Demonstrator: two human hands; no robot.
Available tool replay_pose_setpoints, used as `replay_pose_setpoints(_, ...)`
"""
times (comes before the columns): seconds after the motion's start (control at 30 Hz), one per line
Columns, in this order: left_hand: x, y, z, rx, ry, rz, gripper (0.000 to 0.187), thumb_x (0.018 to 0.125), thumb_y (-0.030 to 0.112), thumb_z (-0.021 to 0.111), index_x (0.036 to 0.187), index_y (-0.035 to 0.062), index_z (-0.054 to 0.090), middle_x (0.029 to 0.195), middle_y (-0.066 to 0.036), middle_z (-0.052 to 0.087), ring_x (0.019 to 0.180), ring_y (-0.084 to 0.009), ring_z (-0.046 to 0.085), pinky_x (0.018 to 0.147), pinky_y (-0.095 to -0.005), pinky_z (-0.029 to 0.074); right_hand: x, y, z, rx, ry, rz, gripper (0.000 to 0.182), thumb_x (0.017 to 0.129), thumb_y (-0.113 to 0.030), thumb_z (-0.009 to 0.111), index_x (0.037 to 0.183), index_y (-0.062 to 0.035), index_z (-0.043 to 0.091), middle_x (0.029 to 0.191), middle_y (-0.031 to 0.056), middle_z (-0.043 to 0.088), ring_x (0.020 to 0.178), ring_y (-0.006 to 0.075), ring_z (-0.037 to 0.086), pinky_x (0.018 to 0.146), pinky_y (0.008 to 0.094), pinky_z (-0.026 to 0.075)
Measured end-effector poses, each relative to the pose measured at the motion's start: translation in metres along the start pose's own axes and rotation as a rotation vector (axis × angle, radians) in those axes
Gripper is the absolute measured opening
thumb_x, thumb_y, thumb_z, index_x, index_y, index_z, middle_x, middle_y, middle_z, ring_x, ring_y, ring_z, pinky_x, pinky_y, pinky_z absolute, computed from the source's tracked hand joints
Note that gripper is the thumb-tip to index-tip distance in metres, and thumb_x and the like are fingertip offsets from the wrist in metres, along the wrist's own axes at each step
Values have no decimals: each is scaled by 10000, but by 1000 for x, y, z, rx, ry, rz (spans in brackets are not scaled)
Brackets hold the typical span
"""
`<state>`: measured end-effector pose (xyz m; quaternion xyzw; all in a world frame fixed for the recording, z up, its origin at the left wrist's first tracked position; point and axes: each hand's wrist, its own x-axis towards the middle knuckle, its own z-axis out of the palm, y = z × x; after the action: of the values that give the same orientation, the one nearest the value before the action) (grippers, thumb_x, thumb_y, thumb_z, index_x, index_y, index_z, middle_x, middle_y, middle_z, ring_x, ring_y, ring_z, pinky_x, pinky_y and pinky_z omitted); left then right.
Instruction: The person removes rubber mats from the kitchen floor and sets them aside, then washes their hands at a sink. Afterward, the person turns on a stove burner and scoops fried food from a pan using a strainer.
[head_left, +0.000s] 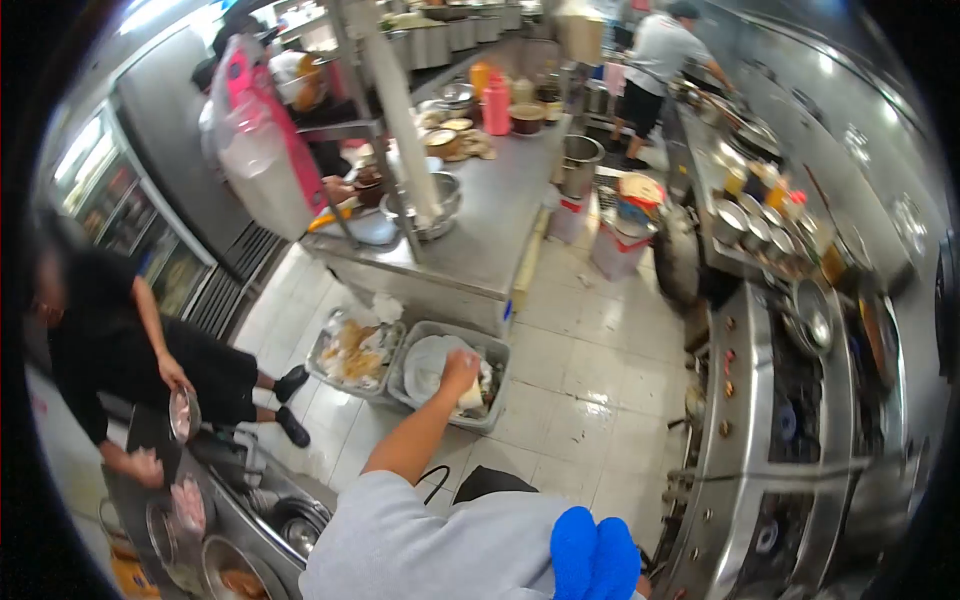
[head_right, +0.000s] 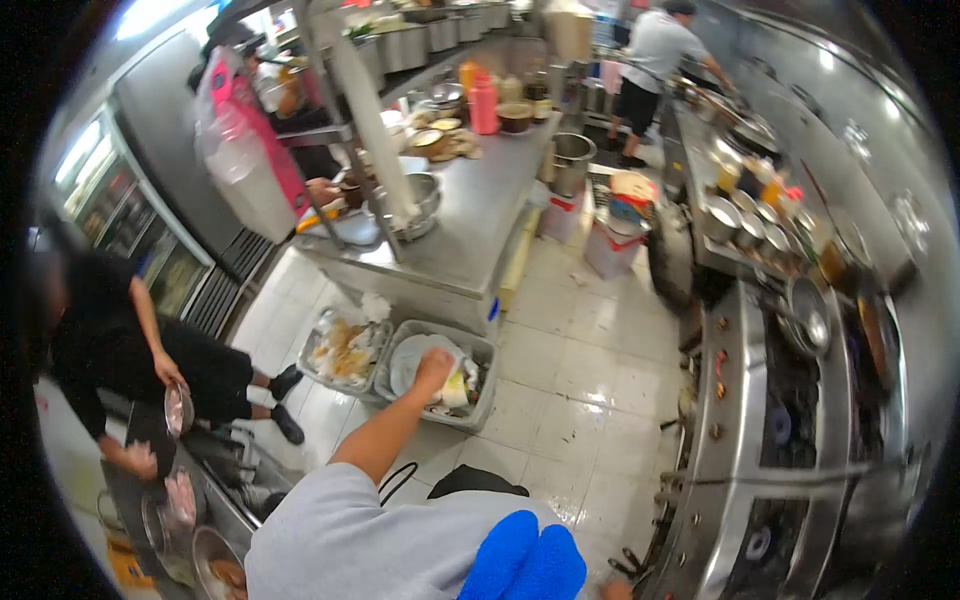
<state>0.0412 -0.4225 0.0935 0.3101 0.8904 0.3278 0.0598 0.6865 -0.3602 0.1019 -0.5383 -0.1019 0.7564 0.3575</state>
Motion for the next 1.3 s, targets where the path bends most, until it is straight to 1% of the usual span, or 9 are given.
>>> replay_pose_setpoints(0.3, 194, 147, -201, -437, 846, 116, 398, 739, 161, 599, 1079, -4, 476, 1101, -162, 492, 1051, -295, 453, 910, -361, 345, 101, -27, 3, -420, 27, 283, 435, 871, -323, 452, 1226, -76, 402, 1072, 114, 547, 956, 224, 533, 803, 375, 428)
replay_pose_setpoints(0.4, 232, 180, -213, -1013, 727, 49, 446, 754, 198, 594, 1117, -16, 449, 1079, -134, 517, 984, -256, 504, 854, -337, 382, 143, -52, 7, -505, -18, 323, 434, 869, -312, 458, 1222, -64, 404, 1075, 124, 543, 973, 227, 523, 820, 378, 418)
replay_pose_setpoints(0.57, 261, 194, -210, -872, 634, -106, 433, 751, 309, 590, 1027, -21, 542, 1019, -149, 548, 902, -232, 546, 785, -317, 417, 218, -98, 19, -604, -144, 362, 433, 867, -293, 469, 1216, -45, 407, 1081, 139, 535, 1002, 234, 508, 848, 384, 402)
replay_pose_setpoints(0.7, 266, 203, -202, -722, 932, 75, 429, 748, 323, 590, 997, -25, 564, 888, -129, 594, 825, -211, 565, 761, -317, 425, 300, -138, 38, -681, -365, 400, 431, 865, -277, 478, 1212, -30, 410, 1085, 151, 529, 1025, 239, 496, 870, 389, 389)
replay_pose_setpoints(0.83, 235, 235, -198, -1207, 593, -9, 401, 766, 284, 575, 1038, -7, 532, 920, -86, 589, 842, -177, 558, 770, -299, 426, 284, -183, 162, -491, -537, 316, 455, 854, -321, 498, 1209, -47, 423, 1109, 133, 518, 1010, 238, 497, 849, 381, 401)
replay_pose_setpoints(0.93, 224, 244, -182, -1599, 563, 101, 317, 792, 254, 550, 1001, 16, 551, 936, -66, 590, 841, -169, 564, 766, -290, 437, 304, -185, 275, -1070, -427, 88, 328, 805, -346, 552, 991, -79, 519, 856, 80, 608, 717, 145, 567, 610, 294, 458)
replay_pose_setpoints(1.0, 203, 253, -175, -1712, 499, 112, 265, 816, 224, 521, 997, 33, 551, 941, -75, 592, 854, -174, 567, 779, -300, 445, 274, -180, 353, -1125, -545, 10, 353, 820, -330, 540, 1082, -95, 522, 905, 72, 602, 685, 174, 582, 583, 264, 457)
replay_pose_setpoints(1.23, 119, 313, -172, -1824, 137, 207, 395, 896, 348, 412, 1112, 28, 493, 996, -75, 582, 868, -172, 575, 778, -287, 448, 75, -194, 620, -1198, -1385, -662, 454, 805, -190, 565, 1210, -25, 438, 1176, 89, 483, 1110, 194, 445, 920, 310, 349)
replay_pose_setpoints(1.3, 109, 326, -170, -1764, 98, 272, 414, 904, 361, 390, 1127, 24, 482, 999, -67, 581, 873, -155, 570, 778, -275, 442, 10, -206, 683, -1058, -1619, -947, 704, 781, -464, 540, 1297, -29, 341, 1364, 142, 296, 1279, 248, 243, 1034, 375, 174)
